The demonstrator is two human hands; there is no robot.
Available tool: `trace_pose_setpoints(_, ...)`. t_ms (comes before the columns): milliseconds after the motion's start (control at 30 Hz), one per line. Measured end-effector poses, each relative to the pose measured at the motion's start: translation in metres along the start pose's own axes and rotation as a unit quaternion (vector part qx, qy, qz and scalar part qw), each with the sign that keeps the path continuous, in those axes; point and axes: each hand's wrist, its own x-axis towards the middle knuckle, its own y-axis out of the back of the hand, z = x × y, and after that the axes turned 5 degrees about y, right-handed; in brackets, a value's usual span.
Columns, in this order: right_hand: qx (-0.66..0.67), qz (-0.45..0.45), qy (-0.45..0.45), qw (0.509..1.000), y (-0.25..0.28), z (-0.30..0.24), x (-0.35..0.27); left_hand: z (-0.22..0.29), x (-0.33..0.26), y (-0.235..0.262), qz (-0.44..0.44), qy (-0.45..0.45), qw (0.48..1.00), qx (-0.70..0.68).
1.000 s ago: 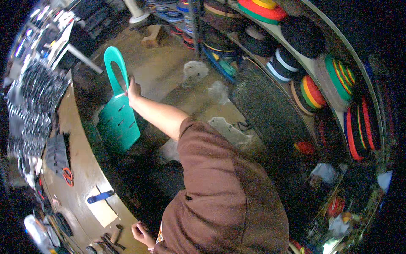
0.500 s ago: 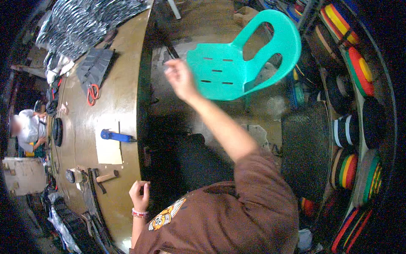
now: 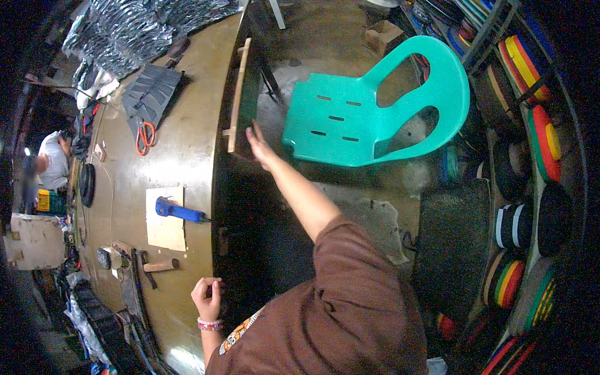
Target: The person assembles black fabric straps by attaching plastic buckles with a hot glue gun. They measure and mark a strap using a ruler and pencil, then retrieve a hat from a shelf and place it on the table. The workspace contains tools, materials, and finished items.
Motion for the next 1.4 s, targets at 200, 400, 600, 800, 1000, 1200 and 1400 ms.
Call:
trace_pose_setpoints(200, -0.006, 0.098, 0.054, 0.994, 0.089, -0.016, -0.046, 0.003, -0.001, -0.002, 0.008, 0.048, 0.998, -0.045)
trace_pose_setpoints(400, 0.008, 0.146, 0.026, 0.989, 0.147, -0.031, -0.078, -0.004, -0.003, -0.002, 0.004, 0.093, 0.994, -0.049)
trace_pose_setpoints(600, -0.056, 0.163, 0.071, 0.982, 0.166, -0.035, -0.086, -0.007, -0.005, -0.003, 0.015, 0.068, 0.997, -0.021)
trace_pose_setpoints(800, -0.304, 0.278, 0.252, 0.876, 0.144, -0.079, -0.091, -0.001, -0.005, -0.003, 0.007, 0.085, 0.996, -0.033)
trace_pose_setpoints(1000, -0.397, 0.219, 0.217, 0.865, 0.091, -0.111, -0.096, 0.001, -0.002, -0.003, 0.006, 0.017, 1.000, -0.005)
trace_pose_setpoints(1200, -0.340, 0.062, 0.124, 0.930, 0.019, -0.097, -0.052, -0.005, -0.003, -0.001, -0.013, 0.015, 0.999, -0.038)
trace_pose_setpoints(1400, -0.276, 0.040, 0.124, 0.952, -0.074, -0.080, -0.008, -0.012, -0.002, -0.002, -0.041, 0.006, 0.994, -0.103)
